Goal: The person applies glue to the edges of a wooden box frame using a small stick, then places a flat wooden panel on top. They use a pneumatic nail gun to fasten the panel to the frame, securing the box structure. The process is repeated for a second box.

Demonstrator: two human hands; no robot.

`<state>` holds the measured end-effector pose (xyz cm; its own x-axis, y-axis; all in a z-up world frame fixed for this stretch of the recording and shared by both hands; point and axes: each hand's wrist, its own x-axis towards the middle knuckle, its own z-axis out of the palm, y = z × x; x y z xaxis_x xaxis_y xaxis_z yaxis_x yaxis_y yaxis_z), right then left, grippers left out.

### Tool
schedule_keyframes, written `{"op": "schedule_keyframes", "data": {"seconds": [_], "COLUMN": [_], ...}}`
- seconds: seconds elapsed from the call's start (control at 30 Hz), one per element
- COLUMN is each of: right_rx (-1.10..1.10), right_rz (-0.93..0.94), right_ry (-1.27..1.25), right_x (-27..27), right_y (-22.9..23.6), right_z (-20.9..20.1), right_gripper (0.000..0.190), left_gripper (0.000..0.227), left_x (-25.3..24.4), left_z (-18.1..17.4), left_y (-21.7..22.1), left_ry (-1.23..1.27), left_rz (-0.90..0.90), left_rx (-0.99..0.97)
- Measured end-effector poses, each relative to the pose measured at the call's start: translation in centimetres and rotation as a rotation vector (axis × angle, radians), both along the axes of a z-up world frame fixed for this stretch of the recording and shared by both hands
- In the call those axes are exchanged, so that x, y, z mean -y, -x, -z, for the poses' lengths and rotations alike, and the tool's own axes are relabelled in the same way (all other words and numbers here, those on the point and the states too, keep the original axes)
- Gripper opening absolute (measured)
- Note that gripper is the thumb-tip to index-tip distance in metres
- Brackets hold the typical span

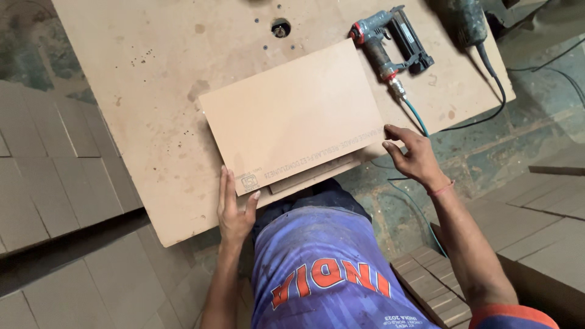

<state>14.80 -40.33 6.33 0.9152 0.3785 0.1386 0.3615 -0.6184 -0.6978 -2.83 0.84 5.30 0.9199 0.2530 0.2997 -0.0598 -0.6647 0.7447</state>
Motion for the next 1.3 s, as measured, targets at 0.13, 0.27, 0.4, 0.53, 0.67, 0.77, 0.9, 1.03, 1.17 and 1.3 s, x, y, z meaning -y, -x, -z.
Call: {"op": "schedule_keyframes", "data": {"seconds": [0.13, 0.27, 0.4, 0.53, 0.67, 0.77, 0.9, 1.03, 1.17, 1.3], "right_rx": [0.094, 0.163, 0.082, 0.060, 0.017, 0.037, 0.122, 0.147, 0.172, 0.135], "right_rz": [0.016, 0.027, 0.040, 0.034, 0.022, 0.038, 0.023, -0.029, -0.050, -0.030], "right_ry": [0.023, 0.017, -0.023, -0.143, -0.166, -0.183, -0.164, -0.208, -0.208, -0.181], "right_x": [-0.4, -0.4, 0.1, 0.3, 0.4, 0.1, 0.1, 0.0, 0.3, 0.2], "right_y": [0.1, 0.1, -0.6, -1.0, -0.9, -1.0, -0.8, -1.0, -0.9, -1.0], "right_z": [0.7, 1.4, 1.8, 2.2, 2.1, 2.2, 2.4, 2.4, 2.5, 2.2], "right_gripper": [0.031, 0.026, 0.023, 0.021, 0.020, 0.019, 0.019, 0.020, 0.021, 0.018], "left_gripper": [0.051, 0.041, 0.037, 0.036, 0.033, 0.032, 0.027, 0.025, 0.022, 0.023], "left_x": [0.5, 0.4, -0.1, -0.1, 0.3, 0.4, 0.5, 0.4, 0.2, 0.0], "left_z": [0.6, 1.3, 1.9, 2.0, 1.7, 1.8, 2.4, 3.1, 3.6, 3.6], "left_y": [0.5, 1.0, 1.0, 0.9, 1.0, 0.9, 1.1, 1.2, 1.6, 1.4], "left_ry": [-0.158, -0.119, -0.168, -0.215, -0.178, -0.180, -0.132, -0.182, -0.043, -0.023], "left_rz": [-0.050, -0.078, -0.103, -0.112, -0.153, -0.165, -0.185, -0.195, -0.210, -0.225], "left_rx": [0.048, 0.057, 0.052, 0.069, 0.054, 0.078, 0.093, 0.131, 0.103, 0.055]}}
